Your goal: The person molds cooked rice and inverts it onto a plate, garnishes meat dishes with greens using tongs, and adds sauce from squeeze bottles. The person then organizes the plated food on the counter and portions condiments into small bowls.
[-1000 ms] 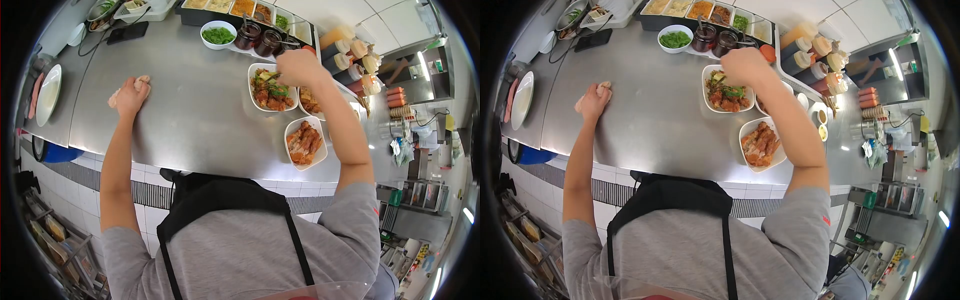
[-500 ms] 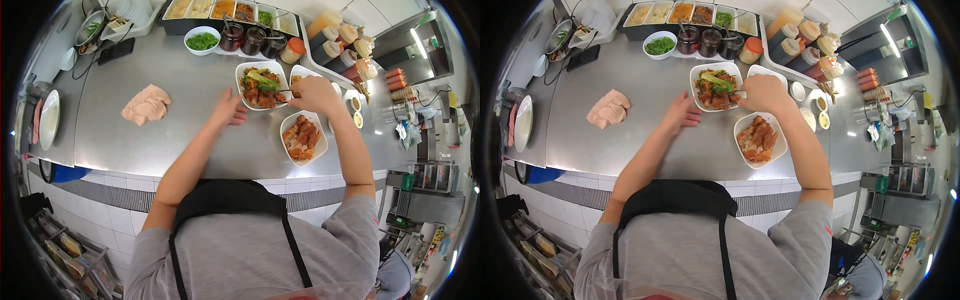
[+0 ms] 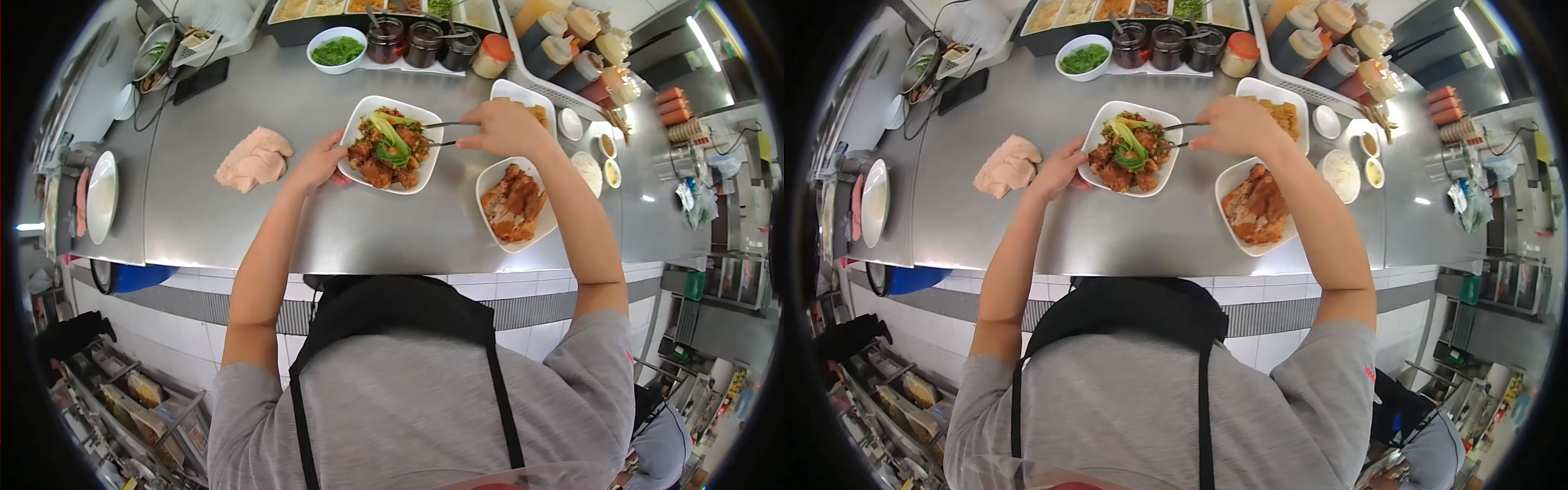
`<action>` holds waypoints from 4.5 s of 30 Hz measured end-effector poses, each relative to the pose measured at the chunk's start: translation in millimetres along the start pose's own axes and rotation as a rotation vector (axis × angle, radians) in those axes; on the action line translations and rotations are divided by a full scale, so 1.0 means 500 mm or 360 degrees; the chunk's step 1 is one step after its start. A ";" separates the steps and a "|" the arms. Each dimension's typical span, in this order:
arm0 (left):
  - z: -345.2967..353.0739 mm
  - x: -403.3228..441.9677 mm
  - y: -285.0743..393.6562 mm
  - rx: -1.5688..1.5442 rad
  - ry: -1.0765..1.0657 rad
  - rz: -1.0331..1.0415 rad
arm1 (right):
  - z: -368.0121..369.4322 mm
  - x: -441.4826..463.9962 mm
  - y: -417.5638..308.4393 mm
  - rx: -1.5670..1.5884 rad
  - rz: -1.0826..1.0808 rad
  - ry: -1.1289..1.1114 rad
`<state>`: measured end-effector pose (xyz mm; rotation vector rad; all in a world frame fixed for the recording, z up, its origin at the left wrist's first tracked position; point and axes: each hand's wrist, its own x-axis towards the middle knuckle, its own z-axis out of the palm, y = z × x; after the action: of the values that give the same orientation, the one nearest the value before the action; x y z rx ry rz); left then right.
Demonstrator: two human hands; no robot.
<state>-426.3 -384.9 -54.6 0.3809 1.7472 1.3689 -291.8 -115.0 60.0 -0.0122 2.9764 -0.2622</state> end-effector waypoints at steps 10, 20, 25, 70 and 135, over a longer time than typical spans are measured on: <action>-0.003 -0.071 -0.015 -0.0143 0.0013 -0.0125 | -0.050 0.002 -0.083 -0.0212 -0.0004 -0.0051; 0.016 -0.080 -0.054 -0.0474 0.0135 0.0052 | 0.005 -0.029 -0.152 -0.0425 0.0036 -0.0287; 0.015 -0.082 -0.061 -0.0485 0.0135 0.0057 | -0.036 -0.044 -0.195 -0.0289 -0.0107 -0.0134; 0.001 -0.278 -0.143 0.1716 0.0692 0.1238 | -0.054 0.032 -0.174 -0.0164 -0.0038 0.0301; 0.078 -0.622 -1.030 0.1700 0.2605 -0.0686 | -0.093 0.039 -0.138 0.0414 0.0050 0.0142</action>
<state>-81.8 -754.2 -383.9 -0.8417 3.4830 0.0315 -318.4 -175.1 114.2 0.0775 3.0014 -0.6593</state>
